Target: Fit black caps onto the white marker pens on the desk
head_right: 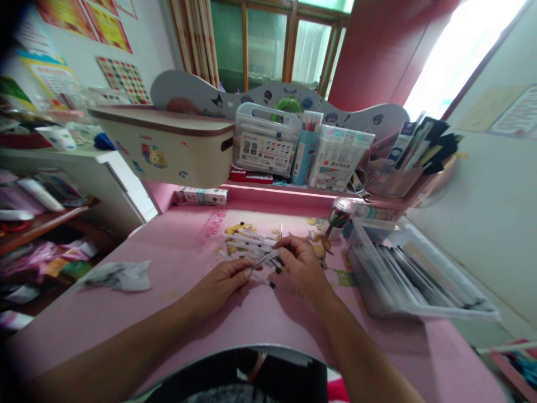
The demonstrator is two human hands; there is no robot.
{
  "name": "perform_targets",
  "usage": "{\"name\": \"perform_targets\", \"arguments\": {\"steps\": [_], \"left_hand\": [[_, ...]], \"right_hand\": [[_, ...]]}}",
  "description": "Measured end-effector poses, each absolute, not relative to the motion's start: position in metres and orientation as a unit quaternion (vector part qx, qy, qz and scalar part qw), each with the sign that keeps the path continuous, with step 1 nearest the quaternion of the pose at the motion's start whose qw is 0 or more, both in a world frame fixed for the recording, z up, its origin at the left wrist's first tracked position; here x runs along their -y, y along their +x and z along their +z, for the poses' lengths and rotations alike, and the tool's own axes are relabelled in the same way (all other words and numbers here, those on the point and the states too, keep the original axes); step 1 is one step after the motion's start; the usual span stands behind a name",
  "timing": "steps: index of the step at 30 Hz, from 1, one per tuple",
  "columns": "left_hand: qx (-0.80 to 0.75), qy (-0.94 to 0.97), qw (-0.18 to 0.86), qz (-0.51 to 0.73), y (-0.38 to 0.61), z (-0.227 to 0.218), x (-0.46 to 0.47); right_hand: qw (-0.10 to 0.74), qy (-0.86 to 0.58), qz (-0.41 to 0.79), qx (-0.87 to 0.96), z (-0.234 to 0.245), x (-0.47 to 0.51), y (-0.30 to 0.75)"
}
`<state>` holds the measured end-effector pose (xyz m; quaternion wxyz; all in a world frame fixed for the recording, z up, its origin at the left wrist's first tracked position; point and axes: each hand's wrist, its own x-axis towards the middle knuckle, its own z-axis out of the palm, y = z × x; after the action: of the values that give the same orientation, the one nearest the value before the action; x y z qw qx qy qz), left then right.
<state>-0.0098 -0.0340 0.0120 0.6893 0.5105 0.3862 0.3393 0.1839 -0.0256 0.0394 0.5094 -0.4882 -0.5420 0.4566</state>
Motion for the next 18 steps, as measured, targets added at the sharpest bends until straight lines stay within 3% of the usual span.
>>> {"name": "perform_targets", "arguments": {"steps": [13, 18], "left_hand": [[-0.386, 0.56, 0.651, 0.336, -0.011, 0.014, 0.037], [-0.361, 0.661, 0.563, 0.34, -0.016, 0.023, 0.035]], "right_hand": [[0.457, -0.474, 0.516, 0.547, 0.025, 0.027, 0.186], [0.446, -0.477, 0.525, 0.545, 0.016, 0.027, 0.182]]}}
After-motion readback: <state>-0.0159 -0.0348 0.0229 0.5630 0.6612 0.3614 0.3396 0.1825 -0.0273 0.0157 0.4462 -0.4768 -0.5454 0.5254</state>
